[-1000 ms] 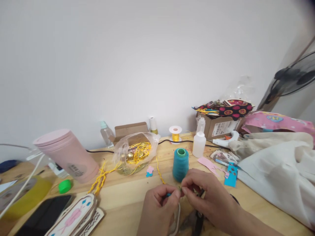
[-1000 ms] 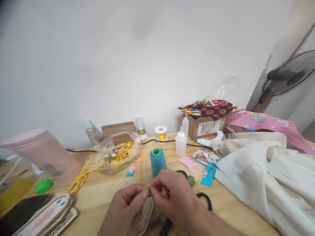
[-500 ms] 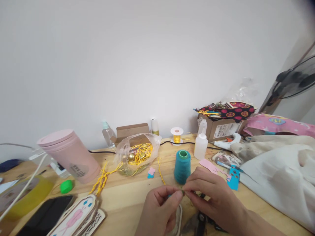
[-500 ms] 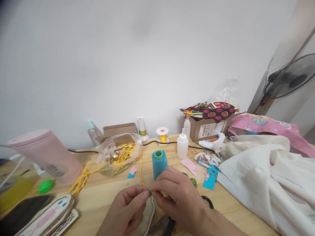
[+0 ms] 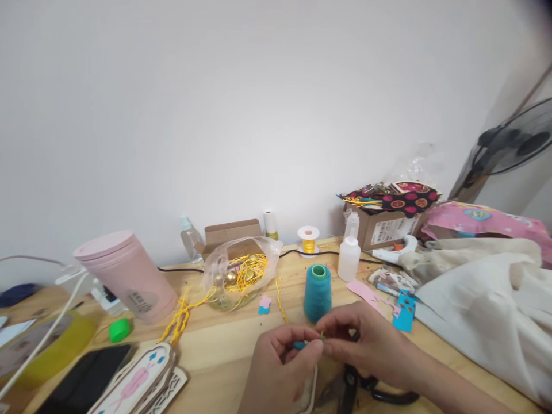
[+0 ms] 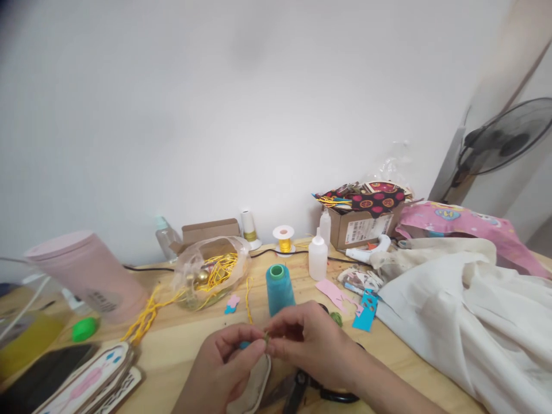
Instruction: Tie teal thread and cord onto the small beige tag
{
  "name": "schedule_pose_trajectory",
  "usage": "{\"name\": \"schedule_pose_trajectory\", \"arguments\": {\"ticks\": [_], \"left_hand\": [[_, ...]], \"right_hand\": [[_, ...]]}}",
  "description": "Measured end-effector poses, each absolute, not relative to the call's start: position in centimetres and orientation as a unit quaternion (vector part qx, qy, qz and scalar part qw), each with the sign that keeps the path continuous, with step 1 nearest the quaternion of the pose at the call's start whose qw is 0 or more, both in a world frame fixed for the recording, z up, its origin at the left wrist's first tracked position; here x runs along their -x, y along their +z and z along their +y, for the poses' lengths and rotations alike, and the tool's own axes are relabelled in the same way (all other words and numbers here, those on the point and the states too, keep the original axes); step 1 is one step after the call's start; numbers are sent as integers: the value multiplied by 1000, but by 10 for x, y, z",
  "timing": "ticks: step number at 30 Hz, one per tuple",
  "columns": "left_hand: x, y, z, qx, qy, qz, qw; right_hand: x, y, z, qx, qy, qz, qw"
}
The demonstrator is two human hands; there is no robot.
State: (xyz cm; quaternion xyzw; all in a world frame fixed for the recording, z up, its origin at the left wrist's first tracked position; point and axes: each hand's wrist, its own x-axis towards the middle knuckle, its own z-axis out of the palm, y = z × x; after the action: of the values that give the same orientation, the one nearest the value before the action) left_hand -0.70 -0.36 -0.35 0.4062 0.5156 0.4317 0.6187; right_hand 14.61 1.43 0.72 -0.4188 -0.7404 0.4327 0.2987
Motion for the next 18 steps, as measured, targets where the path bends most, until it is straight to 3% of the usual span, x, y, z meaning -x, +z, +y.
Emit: {"name": "schedule_pose_trajectory", "arguments": {"ticks": [11, 18], "left_hand": [[10, -11, 0, -416, 480, 506, 583], [14, -29, 6, -428, 534, 513, 517]], "right_hand": [[-150, 12, 28, 415, 481, -695, 335], [-144, 8, 20, 457, 374, -726, 352]]}}
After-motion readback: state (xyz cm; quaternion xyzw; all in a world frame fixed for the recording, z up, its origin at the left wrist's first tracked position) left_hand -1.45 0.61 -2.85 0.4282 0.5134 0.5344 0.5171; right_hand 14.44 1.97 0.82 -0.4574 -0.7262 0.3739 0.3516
